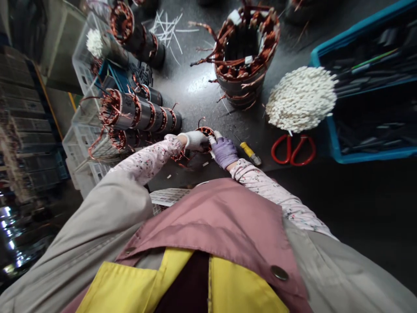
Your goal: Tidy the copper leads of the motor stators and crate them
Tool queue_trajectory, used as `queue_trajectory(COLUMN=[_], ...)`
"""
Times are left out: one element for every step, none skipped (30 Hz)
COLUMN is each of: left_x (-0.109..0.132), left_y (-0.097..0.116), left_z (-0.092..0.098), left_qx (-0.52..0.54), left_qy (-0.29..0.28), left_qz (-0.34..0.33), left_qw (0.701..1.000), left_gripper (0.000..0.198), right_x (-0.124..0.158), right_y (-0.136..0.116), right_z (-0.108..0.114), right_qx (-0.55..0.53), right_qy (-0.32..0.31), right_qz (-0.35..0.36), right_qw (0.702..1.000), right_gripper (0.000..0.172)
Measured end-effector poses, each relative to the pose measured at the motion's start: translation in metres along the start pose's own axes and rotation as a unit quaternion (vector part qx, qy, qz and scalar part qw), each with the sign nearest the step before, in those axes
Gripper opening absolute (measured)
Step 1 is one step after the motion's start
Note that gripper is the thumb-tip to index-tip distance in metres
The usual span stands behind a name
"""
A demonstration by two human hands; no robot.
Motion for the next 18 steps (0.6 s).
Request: queue_trajectory(left_x=[-0.004, -0.006, -0.007, -0.005, -0.003, 0.001, 0.006, 0.01, 0.015, 0.02, 0.025, 0.029, 0.034, 0.039, 0.045, 0.049, 0.052, 0.054], left_y=[0.001, 0.003, 0.005, 0.006, 0.007, 0.008, 0.008, 0.008, 0.006, 0.002, -0.003, -0.009, -0.018, -0.027, -0.036, -0.042, -0.045, -0.046], left_z=[0.0, -0.001, -0.002, -0.001, -0.001, 0.0, 0.001, 0.001, 0.001, 0.001, 0.002, 0.004, 0.008, 0.013, 0.016, 0.017, 0.017, 0.014], left_qx=[-0.018, -0.043, -0.068, -0.089, -0.11, -0.116, -0.105, -0.081, -0.052, -0.013, 0.038, 0.096, 0.151, 0.2, 0.228, 0.227, 0.194, 0.146], left_qy=[-0.018, -0.046, -0.069, -0.079, -0.084, -0.081, -0.074, -0.068, -0.063, -0.055, -0.036, -0.004, 0.042, 0.093, 0.132, 0.15, 0.145, 0.126], left_qz=[0.004, 0.006, 0.008, 0.008, 0.008, 0.007, 0.007, 0.008, 0.009, 0.013, 0.021, 0.033, 0.047, 0.061, 0.071, 0.072, 0.062, 0.045], left_qw=[1.0, 0.998, 0.995, 0.993, 0.99, 0.99, 0.992, 0.994, 0.997, 0.998, 0.998, 0.995, 0.987, 0.973, 0.962, 0.96, 0.968, 0.98], left_gripper=[0.024, 0.024, 0.024, 0.023, 0.022, 0.02, 0.018, 0.016, 0.012, 0.01, 0.01, 0.013, 0.017, 0.02, 0.02, 0.02, 0.018, 0.016], right_x=[0.0, 0.001, 0.001, 0.001, 0.001, 0.002, 0.002, 0.003, 0.003, 0.004, 0.005, 0.005, 0.005, 0.005, 0.005, 0.004, 0.003, 0.003], right_y=[0.0, 0.0, 0.0, 0.0, 0.0, 0.0, -0.001, -0.002, -0.002, -0.003, -0.003, -0.003, -0.003, -0.003, -0.003, -0.002, -0.002, -0.001], right_z=[0.0, 0.0, 0.0, -0.001, -0.001, -0.002, -0.002, -0.003, -0.003, -0.003, -0.003, -0.002, -0.002, -0.001, 0.0, 0.0, 0.001, 0.001], right_qx=[-0.001, -0.001, -0.002, -0.003, -0.005, -0.007, -0.009, -0.01, -0.011, -0.012, -0.012, -0.012, -0.013, -0.016, -0.02, -0.023, -0.026, -0.027], right_qy=[-0.003, -0.005, -0.005, -0.004, -0.001, 0.002, 0.004, 0.003, 0.001, -0.003, -0.007, -0.011, -0.015, -0.017, -0.017, -0.015, -0.012, -0.01], right_qz=[-0.001, -0.003, -0.006, -0.008, -0.009, -0.01, -0.009, -0.009, -0.009, -0.012, -0.016, -0.021, -0.024, -0.025, -0.024, -0.021, -0.019, -0.018], right_qw=[1.0, 1.0, 1.0, 1.0, 1.0, 1.0, 1.0, 1.0, 1.0, 1.0, 1.0, 1.0, 1.0, 0.999, 0.999, 0.999, 0.999, 0.999], right_gripper=[0.066, 0.066, 0.066, 0.066, 0.067, 0.067, 0.068, 0.067, 0.066, 0.065, 0.063, 0.062, 0.06, 0.059, 0.058, 0.056, 0.054, 0.052])
Point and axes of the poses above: each hand's wrist, its own x-axis away from the middle knuckle, its own z-axis out of the back of the hand, y = z × x, the point moved 5 cm from there along -x, towards the middle knuckle, and after that the axes turned 1 degree about -x, right-handed, at the moved point
